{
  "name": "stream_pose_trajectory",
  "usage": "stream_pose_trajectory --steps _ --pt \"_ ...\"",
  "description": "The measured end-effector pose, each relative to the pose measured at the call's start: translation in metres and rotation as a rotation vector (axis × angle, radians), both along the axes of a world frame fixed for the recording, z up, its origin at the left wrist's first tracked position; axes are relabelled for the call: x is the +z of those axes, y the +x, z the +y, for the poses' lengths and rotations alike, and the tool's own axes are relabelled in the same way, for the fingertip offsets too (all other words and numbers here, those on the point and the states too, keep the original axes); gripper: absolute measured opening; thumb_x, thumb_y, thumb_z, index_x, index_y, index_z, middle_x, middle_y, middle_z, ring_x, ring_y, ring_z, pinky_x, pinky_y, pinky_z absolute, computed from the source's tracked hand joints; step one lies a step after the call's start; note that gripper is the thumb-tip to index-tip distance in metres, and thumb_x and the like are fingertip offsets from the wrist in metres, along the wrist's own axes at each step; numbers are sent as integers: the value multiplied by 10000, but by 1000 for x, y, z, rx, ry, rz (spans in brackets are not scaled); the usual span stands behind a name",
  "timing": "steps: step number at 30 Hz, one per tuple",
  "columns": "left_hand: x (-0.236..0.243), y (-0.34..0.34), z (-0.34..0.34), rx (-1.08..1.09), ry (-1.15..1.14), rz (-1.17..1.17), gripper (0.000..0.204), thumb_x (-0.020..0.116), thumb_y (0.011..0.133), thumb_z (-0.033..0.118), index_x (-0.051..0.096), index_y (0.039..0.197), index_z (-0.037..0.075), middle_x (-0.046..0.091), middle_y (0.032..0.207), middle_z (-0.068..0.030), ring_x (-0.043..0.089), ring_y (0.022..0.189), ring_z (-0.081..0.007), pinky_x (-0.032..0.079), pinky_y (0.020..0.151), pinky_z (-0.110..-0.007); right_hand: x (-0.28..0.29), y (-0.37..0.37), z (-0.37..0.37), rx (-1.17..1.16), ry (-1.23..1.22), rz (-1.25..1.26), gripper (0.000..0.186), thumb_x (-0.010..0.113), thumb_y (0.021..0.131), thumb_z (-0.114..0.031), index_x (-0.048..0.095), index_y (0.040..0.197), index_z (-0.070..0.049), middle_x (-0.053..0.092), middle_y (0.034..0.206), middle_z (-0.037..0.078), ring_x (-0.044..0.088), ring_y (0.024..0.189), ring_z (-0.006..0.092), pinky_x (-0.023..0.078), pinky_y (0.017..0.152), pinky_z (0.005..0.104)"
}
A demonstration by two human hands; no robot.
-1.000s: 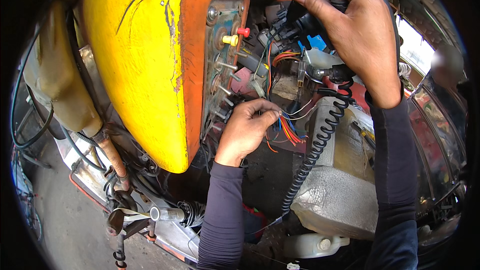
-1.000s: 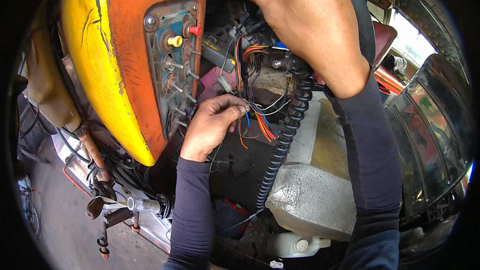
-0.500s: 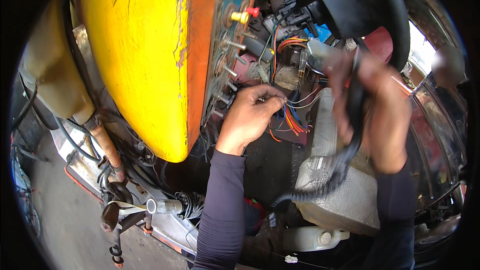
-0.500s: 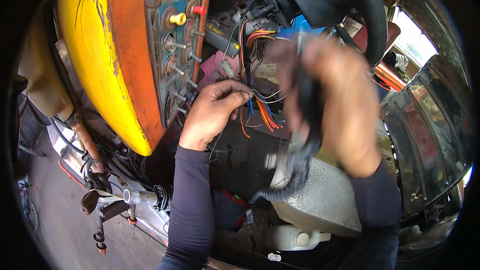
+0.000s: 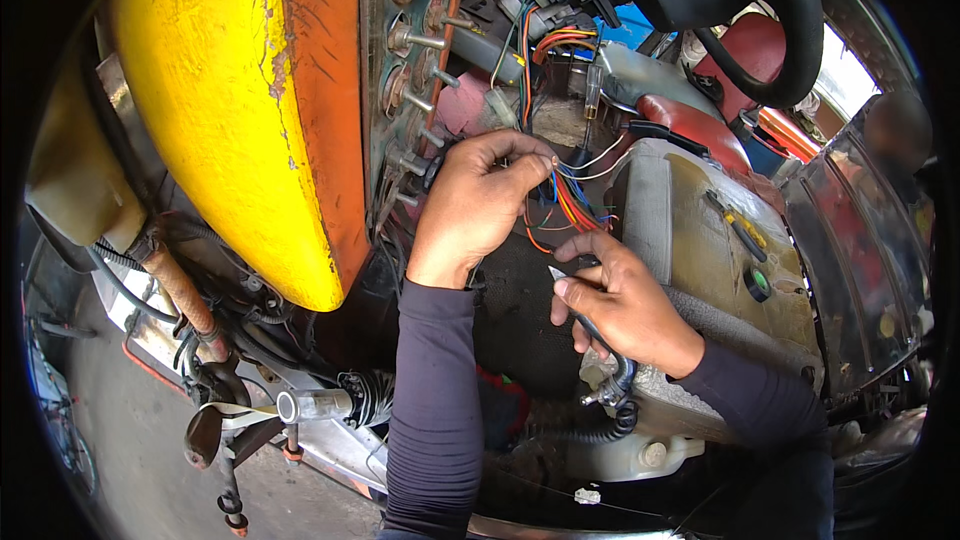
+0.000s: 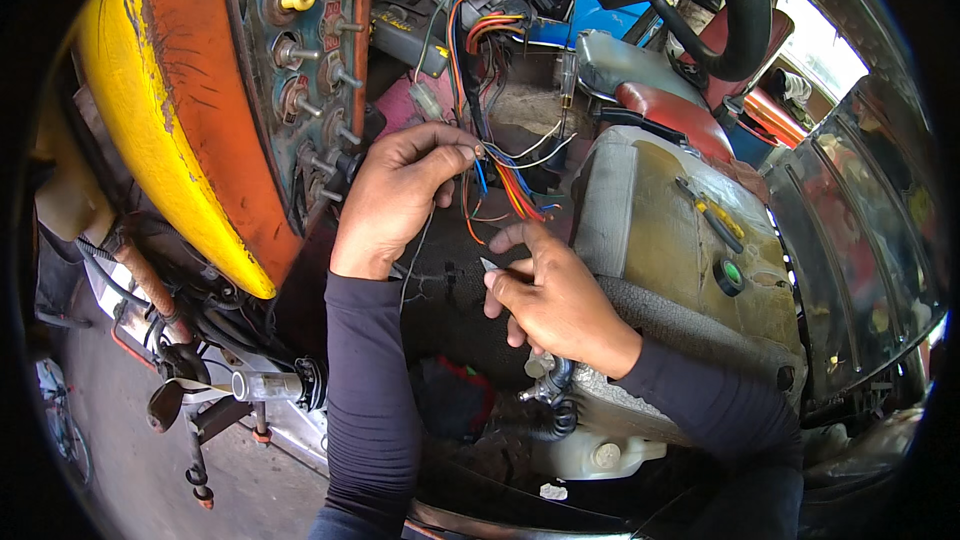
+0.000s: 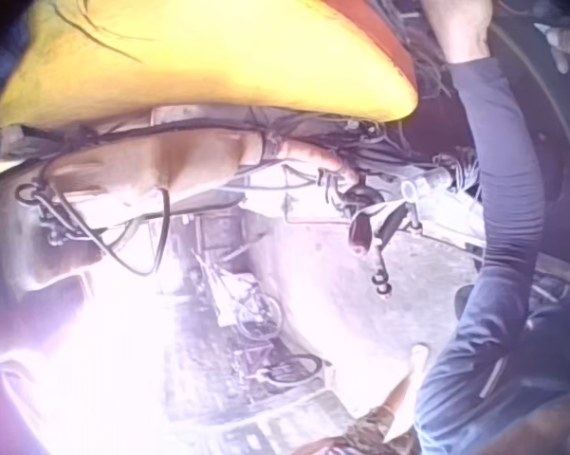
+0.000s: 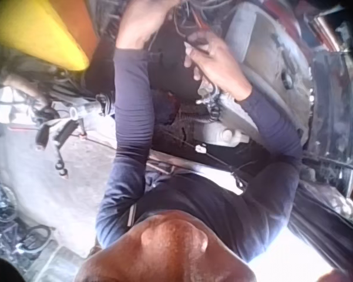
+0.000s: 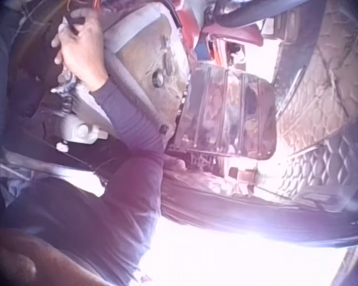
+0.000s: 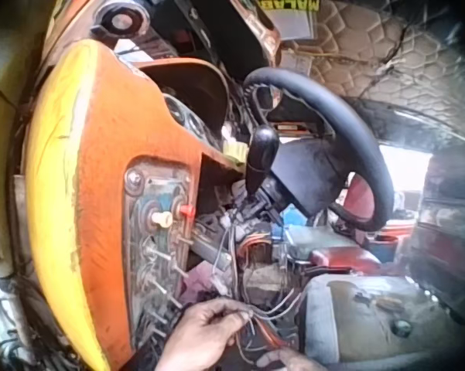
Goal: The person works on a vehicle's exposed wiring harness, separating and joining individual wires by hand. They repeatedly test connections using a handheld probe, creating small sparks at contact points to check continuity.
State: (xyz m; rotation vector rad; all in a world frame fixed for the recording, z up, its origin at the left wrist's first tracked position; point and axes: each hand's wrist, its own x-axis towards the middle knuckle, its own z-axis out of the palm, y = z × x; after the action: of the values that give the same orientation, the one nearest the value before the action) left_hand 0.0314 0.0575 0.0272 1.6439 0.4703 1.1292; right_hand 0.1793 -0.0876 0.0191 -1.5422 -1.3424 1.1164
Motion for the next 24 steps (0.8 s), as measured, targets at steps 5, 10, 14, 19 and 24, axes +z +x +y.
stream_pose_trajectory --steps 5,10,14,19,24 --pt "2 1 -2 -7 -8 -12 191 655 971 116 757 1066 -14 694 869 6 535 669 -44 429 605 -211 0 -3 2 -44 13 -6 372 605 1052 -115 440 1372 -23 705 857 112 615 503 120 433 368 263" --pt "2 1 -2 -9 -1 -10 189 657 970 119 758 1065 -9 698 876 3 536 668 -45 430 604 -210 1 -5 1 -55 32 2 354 599 1063 -106 468 1388 -55 703 847 101 617 512 110 426 369 252" --pt "3 1 -3 -9 -10 -16 190 657 968 120 758 1064 -10 697 874 3 534 662 -44 427 599 -210 0 -3 1 -48 35 22 337 600 1066 -107 485 1377 -51 701 843 94 616 515 105 424 371 249" --pt "4 0 -2 -23 -20 -22 185 668 960 117 758 1059 -10 699 865 4 535 661 -45 426 598 -210 2 -5 1 -30 42 11 334 603 1066 -115 491 1376 -54 698 841 90 613 521 104 425 379 248" --pt "2 0 -1 -20 12 -36 181 682 957 115 761 1057 -13 701 855 0 540 663 -50 434 606 -219 4 -8 -1 -42 30 17 339 599 1065 -117 490 1380 -57 693 838 87 602 518 102 428 384 247"
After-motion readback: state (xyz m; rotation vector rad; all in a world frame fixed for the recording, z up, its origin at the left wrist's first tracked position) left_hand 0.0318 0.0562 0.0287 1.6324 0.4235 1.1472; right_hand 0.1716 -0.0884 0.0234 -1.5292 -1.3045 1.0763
